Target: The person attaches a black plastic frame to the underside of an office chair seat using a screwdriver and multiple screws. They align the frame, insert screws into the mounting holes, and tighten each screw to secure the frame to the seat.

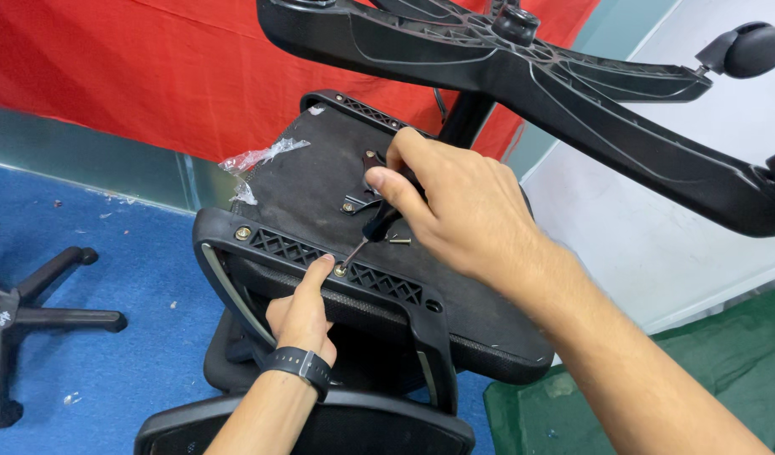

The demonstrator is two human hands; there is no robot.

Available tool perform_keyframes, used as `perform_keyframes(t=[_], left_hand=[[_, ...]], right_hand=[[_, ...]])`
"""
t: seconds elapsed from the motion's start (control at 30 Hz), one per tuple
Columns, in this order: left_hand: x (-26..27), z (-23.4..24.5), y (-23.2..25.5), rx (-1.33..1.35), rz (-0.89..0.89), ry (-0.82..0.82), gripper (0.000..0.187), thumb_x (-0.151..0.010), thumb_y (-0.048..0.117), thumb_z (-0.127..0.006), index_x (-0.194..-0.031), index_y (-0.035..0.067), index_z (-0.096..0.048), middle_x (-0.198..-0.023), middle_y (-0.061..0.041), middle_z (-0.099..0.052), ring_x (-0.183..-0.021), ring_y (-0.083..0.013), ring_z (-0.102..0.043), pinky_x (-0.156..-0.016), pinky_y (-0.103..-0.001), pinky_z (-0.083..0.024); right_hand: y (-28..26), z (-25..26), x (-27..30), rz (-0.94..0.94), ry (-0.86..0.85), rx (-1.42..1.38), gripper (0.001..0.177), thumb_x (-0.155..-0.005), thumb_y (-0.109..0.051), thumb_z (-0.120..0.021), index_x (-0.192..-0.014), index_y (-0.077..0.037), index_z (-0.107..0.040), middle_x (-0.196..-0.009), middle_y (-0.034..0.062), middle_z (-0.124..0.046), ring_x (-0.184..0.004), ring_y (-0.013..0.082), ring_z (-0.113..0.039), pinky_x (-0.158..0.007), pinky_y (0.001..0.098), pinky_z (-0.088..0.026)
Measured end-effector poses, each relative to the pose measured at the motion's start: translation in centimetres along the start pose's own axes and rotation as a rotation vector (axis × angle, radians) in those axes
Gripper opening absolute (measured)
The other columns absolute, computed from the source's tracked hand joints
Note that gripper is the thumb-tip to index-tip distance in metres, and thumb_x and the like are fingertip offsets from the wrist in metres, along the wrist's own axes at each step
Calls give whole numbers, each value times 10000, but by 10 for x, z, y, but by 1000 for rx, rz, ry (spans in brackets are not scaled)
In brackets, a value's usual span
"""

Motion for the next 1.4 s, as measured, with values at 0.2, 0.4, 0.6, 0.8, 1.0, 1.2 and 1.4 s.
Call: perform_keyframes(t=[0.2, 0.4, 0.6, 0.8, 1.0, 1.2, 1.4], left_hand=[[-1, 0, 0, -19, 9, 5, 462, -709, 276, -860, -1014, -35, -705, -1033, -145, -740, -987, -288, -694, -940, -511, -486], [-3, 0, 0, 0, 16, -8, 456, -702, 277, -858, -983, -46, -702, -1018, -155, -748, -954, -283, -711, -925, -467, -506], [-3, 1, -2, -38, 6, 24, 429, -720, 281, -871, -947, -40, -699, -959, -129, -719, -861, -238, -666, -869, -458, -494], [-5, -1, -4, 33, -1, -6, 433, -689, 265, -876, -947, -32, -695, -929, -118, -723, -847, -244, -681, -840, -461, -509], [-4, -1, -1, 3, 15, 10, 435, -708, 259, -868, -984, -23, -685, -984, -120, -730, -913, -239, -684, -871, -462, -486], [-3, 0, -3, 45, 4, -30, 461, -687, 271, -871, -970, -43, -686, -1004, -163, -725, -948, -293, -684, -901, -491, -503], [-6, -1, -3, -20, 1, 20, 438, -696, 284, -878, -960, -12, -693, -965, -114, -723, -915, -232, -670, -853, -454, -479]], right_hand=[[-6, 12, 1, 257, 128, -133, 280, -916, -244, -617, -1099, -37, -567, -979, 131, -682, -823, 336, -696, -661, 441, -527], [-7, 8, -12, -131, -195, 227, 432, -953, -554, -619, -1024, -128, -598, -789, 113, -722, -776, 292, -715, -716, 431, -533], [-11, 13, -11, 218, 55, -124, 245, -925, -214, -567, -1101, -44, -572, -982, 119, -643, -795, 317, -675, -634, 465, -500], [-14, 7, -25, 215, 13, 84, 269, -969, -366, -603, -981, -104, -663, -786, 99, -710, -763, 302, -701, -666, 446, -526], [-10, 6, -27, 38, -131, 152, 332, -988, -442, -584, -1035, -115, -616, -821, 107, -670, -731, 285, -704, -662, 431, -521], [-10, 7, -25, 360, 39, -125, 248, -933, -263, -611, -1034, -40, -567, -814, 124, -660, -744, 314, -690, -627, 428, -502], [-7, 4, -34, 116, -128, 147, 378, -948, -483, -653, -957, -108, -609, -719, 87, -692, -677, 298, -703, -632, 428, -512]])
Point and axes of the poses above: each hand's wrist, its own x-axis away from the middle knuckle, its own z-axis out of the back of the hand, y = z × x, the point moved 3 cm from there along -x, towards the middle knuckle
